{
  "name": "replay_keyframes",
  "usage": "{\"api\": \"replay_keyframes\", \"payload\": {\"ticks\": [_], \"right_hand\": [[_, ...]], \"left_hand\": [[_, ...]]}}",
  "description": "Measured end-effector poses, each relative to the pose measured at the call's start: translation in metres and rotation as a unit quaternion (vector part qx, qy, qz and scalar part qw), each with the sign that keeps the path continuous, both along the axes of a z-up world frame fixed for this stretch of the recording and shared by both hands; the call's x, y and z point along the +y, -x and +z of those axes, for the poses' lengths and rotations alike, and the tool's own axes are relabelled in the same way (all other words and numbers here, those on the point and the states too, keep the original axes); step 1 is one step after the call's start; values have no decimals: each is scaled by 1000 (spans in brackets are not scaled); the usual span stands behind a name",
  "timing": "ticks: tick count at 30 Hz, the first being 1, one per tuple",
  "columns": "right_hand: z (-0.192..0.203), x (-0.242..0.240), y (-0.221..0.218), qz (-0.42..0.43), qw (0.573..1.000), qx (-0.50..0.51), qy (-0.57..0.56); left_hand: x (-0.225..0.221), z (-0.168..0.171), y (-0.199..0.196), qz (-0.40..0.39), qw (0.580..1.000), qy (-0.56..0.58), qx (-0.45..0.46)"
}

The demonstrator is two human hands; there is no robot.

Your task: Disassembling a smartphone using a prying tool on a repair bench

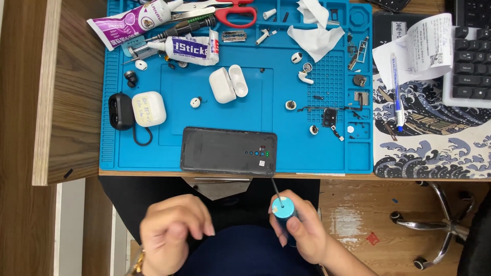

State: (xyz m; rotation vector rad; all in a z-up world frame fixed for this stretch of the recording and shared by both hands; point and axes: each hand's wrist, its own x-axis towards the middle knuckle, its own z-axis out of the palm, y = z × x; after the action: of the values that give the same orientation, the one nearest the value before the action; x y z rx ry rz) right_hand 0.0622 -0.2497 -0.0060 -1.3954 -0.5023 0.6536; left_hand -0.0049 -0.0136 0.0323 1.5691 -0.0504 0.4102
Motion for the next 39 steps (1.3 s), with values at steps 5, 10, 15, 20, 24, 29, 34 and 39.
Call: {"api": "replay_keyframes", "payload": {"ticks": [5, 10, 15, 20, 24, 29, 34, 39], "right_hand": [[-1, -3, -2, -4, 1000, -8, 7], [2, -2, -2, -5, 1000, -24, 10], [-1, -4, 0, -21, 1000, -1, -1], [2, -5, 2, -22, 1000, -8, 3], [1, -8, -2, -27, 1000, -9, -1], [-7, -9, -5, -37, 999, 5, -16], [-7, -5, -8, -50, 997, 8, -53], [7, 2, -12, -65, 998, 1, -26]], "left_hand": [[-15, -34, 4, -92, 990, -27, 108], [-13, -35, -9, -224, 897, -191, 330], [-10, -38, -19, -187, 918, 54, 344], [-16, -44, -31, -138, 894, 193, 380], [-16, -34, -31, -96, 914, 177, 352], [-8, -31, -26, -59, 944, 122, 300], [-11, -21, -27, -73, 935, 90, 336], [-26, -20, -30, -157, 917, 98, 354]]}}
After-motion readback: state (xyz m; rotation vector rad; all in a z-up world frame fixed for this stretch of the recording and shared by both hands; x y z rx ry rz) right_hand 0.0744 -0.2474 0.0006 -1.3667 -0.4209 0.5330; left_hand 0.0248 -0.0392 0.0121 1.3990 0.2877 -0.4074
